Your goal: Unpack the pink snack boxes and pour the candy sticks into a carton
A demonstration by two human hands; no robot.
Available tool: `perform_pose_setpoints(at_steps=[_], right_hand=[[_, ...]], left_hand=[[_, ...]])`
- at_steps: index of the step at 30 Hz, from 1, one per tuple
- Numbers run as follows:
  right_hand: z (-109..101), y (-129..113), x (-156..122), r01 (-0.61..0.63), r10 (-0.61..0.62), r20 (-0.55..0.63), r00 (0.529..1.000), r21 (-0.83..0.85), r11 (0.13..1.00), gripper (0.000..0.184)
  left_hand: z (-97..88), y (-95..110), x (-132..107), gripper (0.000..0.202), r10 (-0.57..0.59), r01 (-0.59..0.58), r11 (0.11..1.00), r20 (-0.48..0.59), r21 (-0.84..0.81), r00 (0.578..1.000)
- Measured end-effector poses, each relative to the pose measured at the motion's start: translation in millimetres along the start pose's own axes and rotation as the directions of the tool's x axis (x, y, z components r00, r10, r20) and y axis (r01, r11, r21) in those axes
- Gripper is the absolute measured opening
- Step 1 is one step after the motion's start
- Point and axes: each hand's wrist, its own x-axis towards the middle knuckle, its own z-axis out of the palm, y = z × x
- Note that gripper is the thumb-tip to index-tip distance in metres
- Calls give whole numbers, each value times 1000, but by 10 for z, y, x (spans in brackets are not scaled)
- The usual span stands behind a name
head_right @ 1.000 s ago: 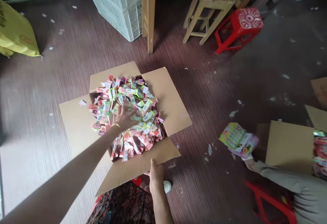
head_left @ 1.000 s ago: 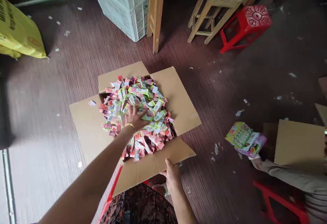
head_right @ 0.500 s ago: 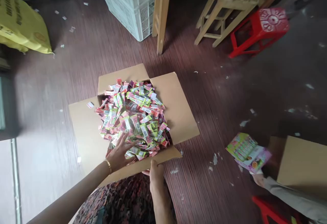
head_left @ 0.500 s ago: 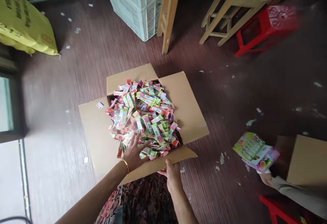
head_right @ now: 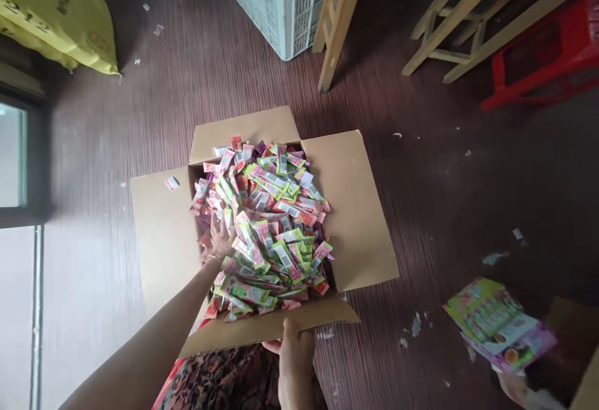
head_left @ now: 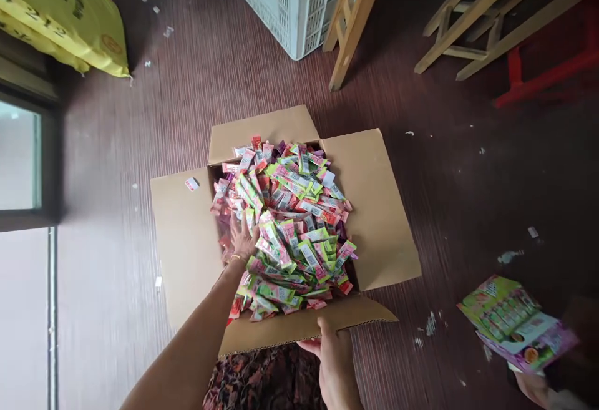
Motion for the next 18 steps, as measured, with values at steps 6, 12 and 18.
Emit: perform_pose_setpoints(at_steps=[6,12,18], right_hand=[[180,-100,-43,-52,52,30,998,-7,999,48],[286,-302,-213,-45,45,4,999,16,999,47],[239,-144,-145,-23,23,10,1000,-23,999,33]], left_hand=[[-519,-148,-231,83,48,-49,999,159,-1,986],[-1318,584,226,63,248,-239,948,-19,208,968],[-916,1438,1041,71,337,-341,888,67,308,939]])
